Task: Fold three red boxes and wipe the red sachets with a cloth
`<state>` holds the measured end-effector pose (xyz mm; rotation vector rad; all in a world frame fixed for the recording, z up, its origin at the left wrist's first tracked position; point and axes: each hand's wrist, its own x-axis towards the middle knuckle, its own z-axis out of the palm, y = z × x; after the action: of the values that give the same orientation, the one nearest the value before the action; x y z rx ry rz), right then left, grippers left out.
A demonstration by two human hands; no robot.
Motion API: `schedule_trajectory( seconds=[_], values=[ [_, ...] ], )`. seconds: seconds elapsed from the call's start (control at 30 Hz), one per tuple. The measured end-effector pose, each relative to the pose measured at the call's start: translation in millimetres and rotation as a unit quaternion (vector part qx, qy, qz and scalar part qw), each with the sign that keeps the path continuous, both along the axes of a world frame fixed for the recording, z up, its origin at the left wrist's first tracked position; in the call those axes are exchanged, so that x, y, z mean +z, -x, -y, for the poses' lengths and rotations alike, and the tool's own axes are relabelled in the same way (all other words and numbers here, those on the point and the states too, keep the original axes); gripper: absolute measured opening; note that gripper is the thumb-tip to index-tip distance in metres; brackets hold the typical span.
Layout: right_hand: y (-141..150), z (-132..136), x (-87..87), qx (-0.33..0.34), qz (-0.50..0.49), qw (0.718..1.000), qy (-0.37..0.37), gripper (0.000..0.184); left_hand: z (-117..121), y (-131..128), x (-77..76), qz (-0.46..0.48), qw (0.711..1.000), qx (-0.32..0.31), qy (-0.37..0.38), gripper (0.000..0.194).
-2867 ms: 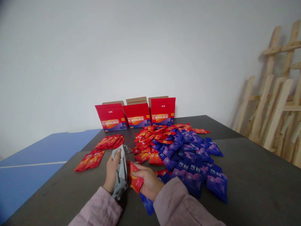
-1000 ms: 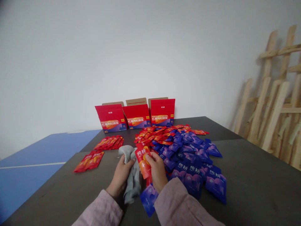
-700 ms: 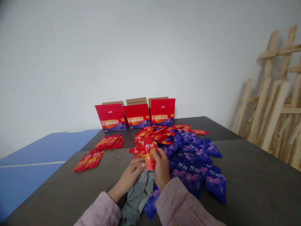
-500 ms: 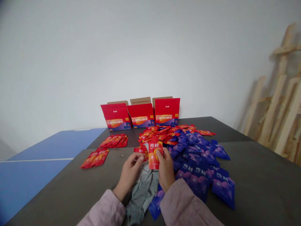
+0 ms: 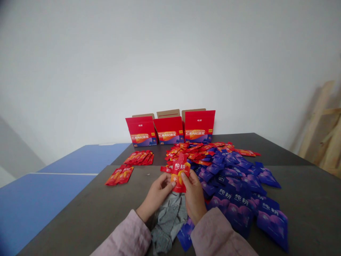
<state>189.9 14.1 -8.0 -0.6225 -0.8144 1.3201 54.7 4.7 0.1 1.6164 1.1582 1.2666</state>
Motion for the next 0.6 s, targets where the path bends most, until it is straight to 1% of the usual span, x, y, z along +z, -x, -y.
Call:
schedule_trajectory(
  seconds=[0.07,0.13,0.2,0.27,0.37,0.43,0.47,0.5,0.53,0.6],
  values=[
    [-0.1,0.3,-0.7,0.002,0.0,1.0,-0.001,0.028,0.6,0.1,0.6,-0.015,1.0,-0.018,0.013,0.023],
    [-0.8,1.8,-0.3,0.009,0.008,1.0,0.009,0.032,-0.5,2.9,4.0,-0.01,0.999,-0.019,0.044,0.026],
    [-1.5,4.0,0.9,0.021,0.024,0.999,0.018,0.034,-3.5,11.7,10.8,0.018,0.998,-0.003,0.067,0.032],
    [-2.0,6.1,2.0,0.03,0.044,0.998,0.013,0.033,-7.7,28.4,19.7,0.048,0.996,0.034,0.061,0.04],
    [-1.8,6.9,1.2,0.026,0.065,0.998,-0.002,0.032,-13.4,67.2,31.1,0.057,0.988,0.145,0.012,0.043],
    [-1.1,5.9,-1.5,0.017,0.071,0.997,0.006,0.032,-15.8,98.3,33.7,0.049,0.972,0.231,-0.006,0.046],
    [-0.6,5.2,-3.1,0.015,0.074,0.997,0.011,0.032,-16.5,114.0,33.4,0.047,0.96,0.275,0.002,0.047],
    [-0.1,4.5,-4.6,0.013,0.078,0.997,0.016,0.031,-17.0,129.1,32.2,0.035,0.946,0.322,0.029,0.049],
    [0.3,3.9,-5.8,0.013,0.082,0.996,0.019,0.031,-17.2,143.2,30.4,0.012,0.925,0.374,0.065,0.05],
    [0.8,3.3,-7.1,0.016,0.089,0.996,0.021,0.029,-17.2,167.3,25.4,-0.011,0.902,0.421,0.096,0.049]
  ],
)
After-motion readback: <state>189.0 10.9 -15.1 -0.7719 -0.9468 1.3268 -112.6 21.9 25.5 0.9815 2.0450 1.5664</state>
